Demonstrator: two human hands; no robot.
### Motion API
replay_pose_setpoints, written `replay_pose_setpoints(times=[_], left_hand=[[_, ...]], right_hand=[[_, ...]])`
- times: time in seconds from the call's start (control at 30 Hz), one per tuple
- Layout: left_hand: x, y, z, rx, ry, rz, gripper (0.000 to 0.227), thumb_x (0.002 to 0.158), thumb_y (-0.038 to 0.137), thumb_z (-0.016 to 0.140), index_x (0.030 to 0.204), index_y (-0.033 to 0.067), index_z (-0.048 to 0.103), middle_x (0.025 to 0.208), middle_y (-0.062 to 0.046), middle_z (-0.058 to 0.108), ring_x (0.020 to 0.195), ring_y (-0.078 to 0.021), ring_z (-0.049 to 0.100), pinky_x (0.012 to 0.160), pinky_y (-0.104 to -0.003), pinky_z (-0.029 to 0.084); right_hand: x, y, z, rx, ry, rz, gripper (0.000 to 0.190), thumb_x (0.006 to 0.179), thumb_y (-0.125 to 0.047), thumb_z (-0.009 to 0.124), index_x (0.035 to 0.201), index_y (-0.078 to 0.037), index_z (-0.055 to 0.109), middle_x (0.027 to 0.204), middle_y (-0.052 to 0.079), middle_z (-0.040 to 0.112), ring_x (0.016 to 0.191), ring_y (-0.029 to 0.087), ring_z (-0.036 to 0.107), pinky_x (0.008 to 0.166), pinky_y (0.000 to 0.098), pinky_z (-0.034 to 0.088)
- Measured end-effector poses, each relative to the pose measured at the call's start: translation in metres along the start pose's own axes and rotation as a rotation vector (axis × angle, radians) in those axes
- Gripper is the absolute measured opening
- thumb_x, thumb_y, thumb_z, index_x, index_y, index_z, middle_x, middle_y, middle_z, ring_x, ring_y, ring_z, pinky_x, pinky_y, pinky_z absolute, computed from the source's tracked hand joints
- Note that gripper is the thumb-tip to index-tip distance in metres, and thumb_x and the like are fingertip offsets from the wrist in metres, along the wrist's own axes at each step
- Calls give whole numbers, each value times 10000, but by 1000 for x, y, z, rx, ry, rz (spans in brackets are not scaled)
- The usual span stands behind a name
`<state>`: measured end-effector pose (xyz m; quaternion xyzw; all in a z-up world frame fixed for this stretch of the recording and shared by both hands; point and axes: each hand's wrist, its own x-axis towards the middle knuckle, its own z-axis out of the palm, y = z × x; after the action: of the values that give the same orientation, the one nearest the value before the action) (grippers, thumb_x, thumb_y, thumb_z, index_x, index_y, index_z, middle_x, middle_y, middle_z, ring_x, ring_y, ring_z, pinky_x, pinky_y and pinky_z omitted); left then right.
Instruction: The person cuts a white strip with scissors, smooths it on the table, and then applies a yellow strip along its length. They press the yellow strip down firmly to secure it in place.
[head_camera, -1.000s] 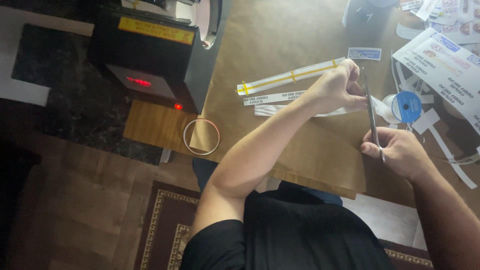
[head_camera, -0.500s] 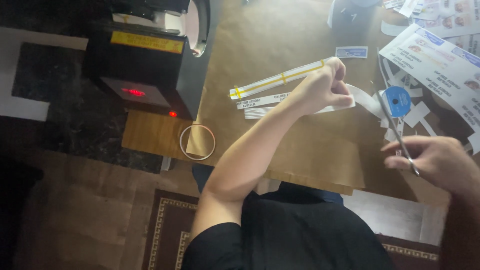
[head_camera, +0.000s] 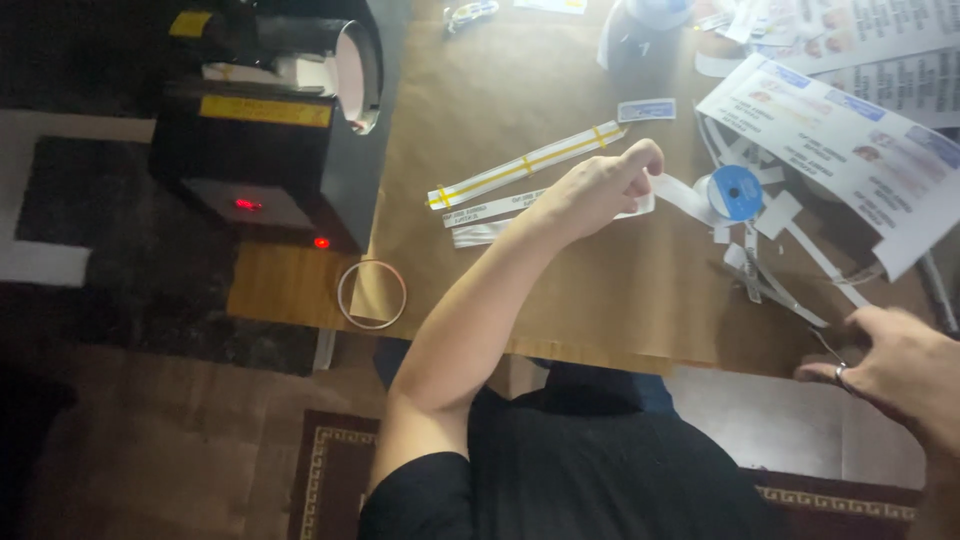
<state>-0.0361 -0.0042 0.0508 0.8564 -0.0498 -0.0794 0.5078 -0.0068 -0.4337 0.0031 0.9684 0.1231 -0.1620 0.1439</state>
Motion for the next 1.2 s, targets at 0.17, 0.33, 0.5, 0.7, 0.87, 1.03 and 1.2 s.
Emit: replay_pose_setpoints(times=[0.17, 0.33, 0.5, 0.7, 0.87, 1.03, 1.2], left_hand=[[4, -11, 13, 16, -3, 85, 530, 805, -129, 540, 1162, 260, 502, 1153, -22, 576, 959, -142, 700, 788, -272, 542], [-12, -3, 10, 249, 64, 164, 625, 787, -146, 650, 1298, 175, 489, 1402, 4, 515, 1082, -206, 615, 860, -349, 491], [-70, 2, -14, 225, 320, 175, 510, 810, -145, 572, 1259, 93, 529, 1321, -115, 617, 1168, -276, 623, 890, -379, 570], [-134, -29, 2, 532, 603, 41, 415, 868, 44, 724, 1257, 63, 582, 1285, -143, 662, 1181, -348, 628, 1040, -437, 456], [-156, -28, 34, 701, 571, 43, 435, 831, 263, 824, 1209, 78, 714, 1266, -121, 721, 1209, -282, 659, 1115, -424, 428], [-174, -28, 62, 696, 468, 251, 642, 829, 423, 852, 1354, 102, 668, 1431, -110, 655, 1355, -279, 613, 1198, -444, 423], [-184, -40, 68, 771, 535, 220, 701, 861, 569, 756, 1379, 109, 646, 1452, -88, 647, 1387, -239, 598, 1217, -445, 402]], right_hand=[[-5, -20, -47, -106, -82, 0, 848, 545, -877, 766, 1216, -367, 677, 1223, -38, 691, 1084, 252, 805, 901, 357, 625], [14, -24, -65, 52, -331, -20, 777, 609, -653, 943, 1087, -130, 623, 1102, 177, 831, 1034, 340, 764, 811, 366, 550], [83, 24, 30, -18, -239, -164, 539, 631, -584, 921, 888, -221, 617, 731, -5, 838, 555, 178, 809, 563, 260, 558], [114, 13, 42, 647, -10, -438, 157, 901, -130, 780, 908, -42, 651, 577, 106, 657, 404, 204, 544, 372, 320, 425], [119, -69, -35, 586, 589, -894, 401, 951, -84, 832, 1307, 53, 708, 1290, 241, 588, 1263, 392, 562, 1160, 485, 461], [136, -116, -53, 223, 750, -974, 645, 863, -247, 833, 1496, -205, 717, 1606, 214, 668, 1277, 404, 712, 1121, 530, 544], [170, -115, -10, 508, 697, -913, 244, 1058, -11, 767, 1297, 32, 771, 1509, 261, 646, 1307, 383, 625, 1197, 442, 479]])
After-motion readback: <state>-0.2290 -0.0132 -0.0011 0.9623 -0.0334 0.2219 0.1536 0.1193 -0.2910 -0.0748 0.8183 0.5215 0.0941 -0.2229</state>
